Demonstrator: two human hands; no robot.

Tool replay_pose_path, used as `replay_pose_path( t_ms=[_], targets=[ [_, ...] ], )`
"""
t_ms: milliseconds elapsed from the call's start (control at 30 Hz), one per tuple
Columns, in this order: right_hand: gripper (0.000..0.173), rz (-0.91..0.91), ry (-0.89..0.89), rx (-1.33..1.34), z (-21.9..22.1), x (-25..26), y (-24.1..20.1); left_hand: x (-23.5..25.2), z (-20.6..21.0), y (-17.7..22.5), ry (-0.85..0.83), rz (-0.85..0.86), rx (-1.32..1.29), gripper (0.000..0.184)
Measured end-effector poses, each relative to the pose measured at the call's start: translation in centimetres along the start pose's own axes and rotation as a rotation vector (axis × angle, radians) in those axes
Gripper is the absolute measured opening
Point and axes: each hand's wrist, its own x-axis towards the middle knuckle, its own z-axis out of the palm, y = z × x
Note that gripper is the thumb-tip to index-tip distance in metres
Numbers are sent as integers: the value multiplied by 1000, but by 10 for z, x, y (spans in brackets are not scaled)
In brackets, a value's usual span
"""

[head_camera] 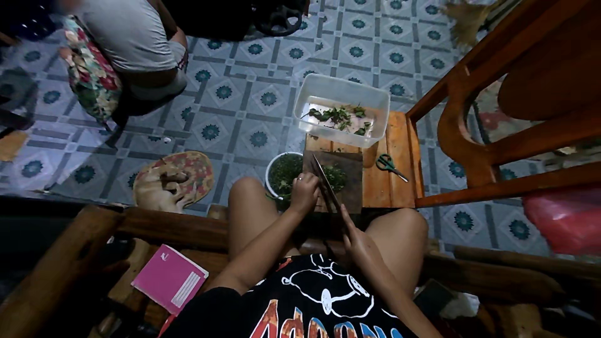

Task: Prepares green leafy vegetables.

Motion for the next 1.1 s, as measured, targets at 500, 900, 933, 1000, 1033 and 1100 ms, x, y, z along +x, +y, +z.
replay_pose_path(
  t_ms=[500,900,933,1000,1033,1100],
  targets=[
    [68,24,1,-7,3,16,1,-1,-2,1,-31,-3,-36,17],
    [78,110,-50,-128,12,13,-9,-3,3,-6,33,33,3,12],
    [77,98,-40,-124,12,18,-9,-3,2,-5,34,34,9,12],
    [73,65,-33,-88,11,23,-6,-5,0,-4,31,35,19,13],
    [72,53,-35,-55,8,23,-5,-5,0,-4,33,36,21,15],
    [69,21,-5,-5,5,16,-2,-6,-2,-4,36,32,12,17]
  ],
)
